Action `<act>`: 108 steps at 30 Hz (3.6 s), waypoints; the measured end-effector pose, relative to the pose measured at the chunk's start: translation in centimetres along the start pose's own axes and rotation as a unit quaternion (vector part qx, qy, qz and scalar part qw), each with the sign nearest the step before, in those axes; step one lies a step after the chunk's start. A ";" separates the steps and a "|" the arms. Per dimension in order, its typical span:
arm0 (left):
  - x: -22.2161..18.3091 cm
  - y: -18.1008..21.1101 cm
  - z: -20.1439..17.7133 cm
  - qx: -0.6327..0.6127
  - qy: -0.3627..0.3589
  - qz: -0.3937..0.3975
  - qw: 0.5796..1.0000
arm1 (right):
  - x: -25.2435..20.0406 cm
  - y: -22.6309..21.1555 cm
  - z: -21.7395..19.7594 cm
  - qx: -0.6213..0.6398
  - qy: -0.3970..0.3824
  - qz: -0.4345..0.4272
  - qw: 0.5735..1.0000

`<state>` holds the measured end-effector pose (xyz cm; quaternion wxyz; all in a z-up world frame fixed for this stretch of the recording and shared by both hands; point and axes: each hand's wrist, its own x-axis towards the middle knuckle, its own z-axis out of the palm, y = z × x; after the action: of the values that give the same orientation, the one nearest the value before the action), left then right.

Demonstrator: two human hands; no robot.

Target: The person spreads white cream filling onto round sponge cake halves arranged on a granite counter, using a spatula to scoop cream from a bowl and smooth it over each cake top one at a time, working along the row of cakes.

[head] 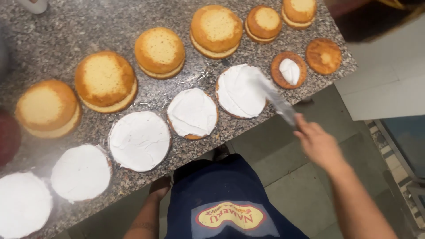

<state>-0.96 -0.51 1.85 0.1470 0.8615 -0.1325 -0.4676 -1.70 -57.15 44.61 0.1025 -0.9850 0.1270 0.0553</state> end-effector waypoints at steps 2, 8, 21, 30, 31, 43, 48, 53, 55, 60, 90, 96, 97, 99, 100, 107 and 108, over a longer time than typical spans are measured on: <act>-0.6 -0.1 0.2 0.106 -0.011 0.030 0.994 | 1.1 -3.2 1.4 -0.054 -0.038 -0.005 0.998; -2.8 2.1 -3.4 -0.051 -0.006 -0.060 0.997 | 0.9 -2.7 4.4 -0.070 -0.027 0.056 0.996; -1.3 1.3 -0.4 -0.016 0.062 0.087 0.994 | -0.6 0.3 3.7 0.441 -0.196 0.263 0.836; -2.3 3.2 -3.9 -0.078 -0.012 -0.042 0.996 | 5.7 1.4 3.0 0.329 -0.117 0.231 0.908; -2.1 2.7 -3.2 -0.050 0.028 -0.002 0.998 | 5.8 1.8 4.1 0.373 -0.146 0.215 0.891; -1.1 0.4 1.4 -0.012 0.047 0.045 0.998 | -1.5 -0.4 2.7 -0.014 -0.009 -0.052 0.999; -3.5 2.7 -2.6 -0.076 0.007 -0.037 0.996 | 1.8 1.7 3.0 -0.126 0.027 -0.034 0.991; -1.8 4.0 -3.8 -0.158 0.047 -0.065 0.984 | 2.1 0.2 3.6 0.409 -0.197 0.232 0.860; -1.2 4.1 -3.5 -0.077 0.058 -0.008 0.995 | 1.0 0.0 3.3 0.457 -0.245 0.242 0.820; -0.6 3.7 -1.4 0.071 0.089 0.104 0.988 | 0.0 1.6 1.2 0.522 -0.243 0.246 0.780; -2.2 6.0 -3.5 -0.225 0.066 -0.085 0.968 | 4.3 7.2 -2.2 0.301 -0.108 0.261 0.911; -1.6 5.2 -0.7 -0.136 0.019 -0.051 0.989 | 4.9 10.0 1.9 0.485 -0.101 0.299 0.816; -1.3 5.2 -0.8 -0.101 0.022 -0.015 0.994 | 4.8 10.1 2.0 0.351 -0.063 0.192 0.914; -1.2 5.0 -0.7 -0.065 0.023 0.021 0.997 | 4.4 9.5 1.0 0.204 -0.024 0.079 0.976; -1.5 4.8 -0.4 -0.057 0.033 0.027 0.997 | 4.0 8.6 -0.1 0.080 -0.003 0.087 0.993; -1.3 6.7 -1.0 -0.200 0.021 -0.049 0.978 | 4.1 6.5 -1.4 -0.100 -0.062 0.143 0.983; -1.4 6.8 -0.8 -0.200 0.019 -0.049 0.978 | 3.9 7.8 -0.6 -0.101 -0.063 0.144 0.982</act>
<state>-1.62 -6.13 5.89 0.2960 0.8290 0.0094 -0.4744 0.03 -65.56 43.22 0.0011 -0.9562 0.2546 0.1443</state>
